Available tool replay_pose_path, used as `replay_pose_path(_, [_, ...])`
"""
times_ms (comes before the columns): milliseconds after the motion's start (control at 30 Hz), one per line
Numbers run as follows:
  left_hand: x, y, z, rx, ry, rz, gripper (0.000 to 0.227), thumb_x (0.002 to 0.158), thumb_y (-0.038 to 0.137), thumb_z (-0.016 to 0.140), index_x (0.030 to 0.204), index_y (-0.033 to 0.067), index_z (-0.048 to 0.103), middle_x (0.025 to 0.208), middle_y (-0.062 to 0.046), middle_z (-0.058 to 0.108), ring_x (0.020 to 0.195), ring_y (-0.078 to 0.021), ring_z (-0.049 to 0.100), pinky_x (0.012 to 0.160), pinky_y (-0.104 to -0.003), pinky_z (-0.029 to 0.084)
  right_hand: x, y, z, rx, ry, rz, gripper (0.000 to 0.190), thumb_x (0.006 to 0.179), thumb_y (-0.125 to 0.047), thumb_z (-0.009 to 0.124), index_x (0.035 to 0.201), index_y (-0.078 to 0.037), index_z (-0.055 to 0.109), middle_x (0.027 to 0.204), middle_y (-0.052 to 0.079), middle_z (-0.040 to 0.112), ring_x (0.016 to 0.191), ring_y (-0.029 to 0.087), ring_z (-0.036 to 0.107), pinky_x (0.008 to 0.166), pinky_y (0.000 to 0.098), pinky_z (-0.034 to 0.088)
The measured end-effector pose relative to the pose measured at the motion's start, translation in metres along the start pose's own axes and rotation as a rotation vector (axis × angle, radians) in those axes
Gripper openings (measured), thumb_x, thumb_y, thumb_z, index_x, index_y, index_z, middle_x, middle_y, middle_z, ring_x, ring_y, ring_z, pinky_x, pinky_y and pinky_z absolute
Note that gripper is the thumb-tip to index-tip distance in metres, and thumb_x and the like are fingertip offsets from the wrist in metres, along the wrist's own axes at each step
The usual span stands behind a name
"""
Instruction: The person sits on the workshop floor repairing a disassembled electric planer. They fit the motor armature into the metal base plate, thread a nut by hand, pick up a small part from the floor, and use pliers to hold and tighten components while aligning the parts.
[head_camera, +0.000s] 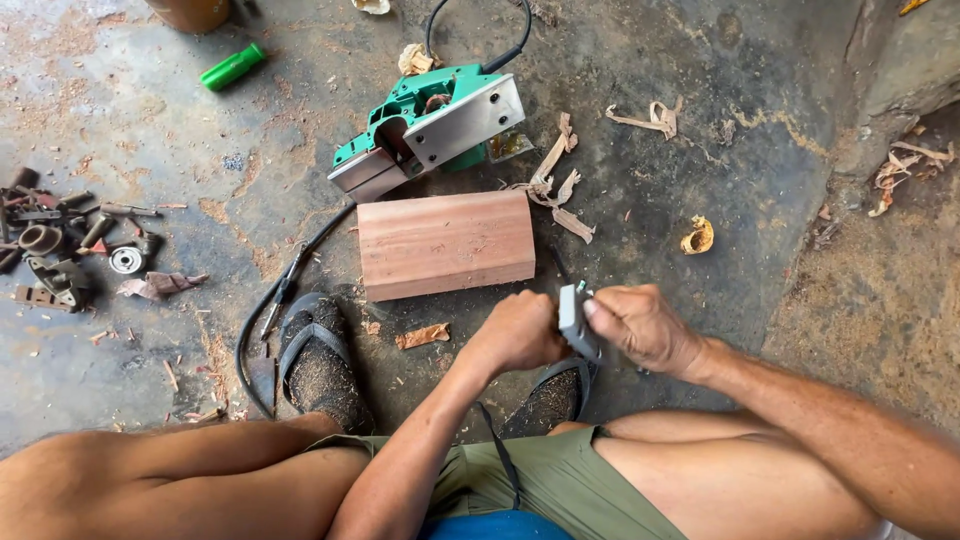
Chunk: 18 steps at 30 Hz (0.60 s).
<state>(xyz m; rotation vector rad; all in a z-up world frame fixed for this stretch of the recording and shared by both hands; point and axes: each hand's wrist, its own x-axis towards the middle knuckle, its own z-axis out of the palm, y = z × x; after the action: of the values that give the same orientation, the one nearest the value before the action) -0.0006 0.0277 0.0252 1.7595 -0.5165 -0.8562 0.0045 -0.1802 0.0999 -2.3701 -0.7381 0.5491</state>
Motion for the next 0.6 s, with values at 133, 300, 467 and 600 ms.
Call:
replay_pose_path(133, [0.002, 0.004, -0.002, 0.325, 0.162, -0.087, 0.019, 0.082, 0.019, 0.073, 0.095, 0.0055, 0.078, 0.085, -0.018, 0.077, 0.079, -0.0326, 0.074, 0.078, -0.043, 0.06, -0.003, 0.024, 0.018, 0.102, 0.021, 0.336, 0.058, 0.105, -0.047, 0.048, 0.072, -0.001, 0.061, 0.058, 0.01, 0.057, 0.05, 0.02, 0.054, 0.052, 0.0415, 0.046])
replay_pose_path(300, [0.008, -0.011, 0.007, 0.066, 0.325, -0.053, 0.028, 0.077, 0.02, 0.075, 0.102, 0.0067, 0.075, 0.085, -0.021, 0.075, 0.077, -0.0376, 0.074, 0.077, -0.047, 0.059, 0.027, -0.02, -0.027, 0.064, -0.032, 0.606, 0.051, 0.098, -0.051, 0.055, 0.093, -0.004, 0.074, 0.071, 0.01, 0.073, 0.059, 0.017, 0.071, 0.058, 0.0368, 0.056])
replay_pose_path(467, [-0.002, 0.007, -0.007, 0.009, 0.443, 0.05, 0.043, 0.074, 0.016, 0.073, 0.115, 0.0063, 0.071, 0.084, -0.022, 0.075, 0.078, -0.04, 0.073, 0.07, -0.048, 0.058, 0.034, -0.031, -0.034, 0.159, 0.034, 0.237, 0.035, 0.09, -0.032, 0.07, 0.113, -0.005, 0.071, 0.096, 0.007, 0.075, 0.082, 0.017, 0.072, 0.073, 0.0342, 0.059])
replay_pose_path(600, [0.006, -0.008, 0.0, 0.02, 0.362, -0.073, 0.028, 0.076, 0.025, 0.078, 0.094, 0.0031, 0.074, 0.079, -0.021, 0.074, 0.076, -0.0365, 0.075, 0.071, -0.045, 0.06, 0.035, -0.025, -0.037, 0.102, -0.054, 0.049, 0.031, 0.086, -0.02, 0.076, 0.112, -0.004, 0.072, 0.106, 0.01, 0.074, 0.095, 0.021, 0.073, 0.081, 0.0344, 0.058])
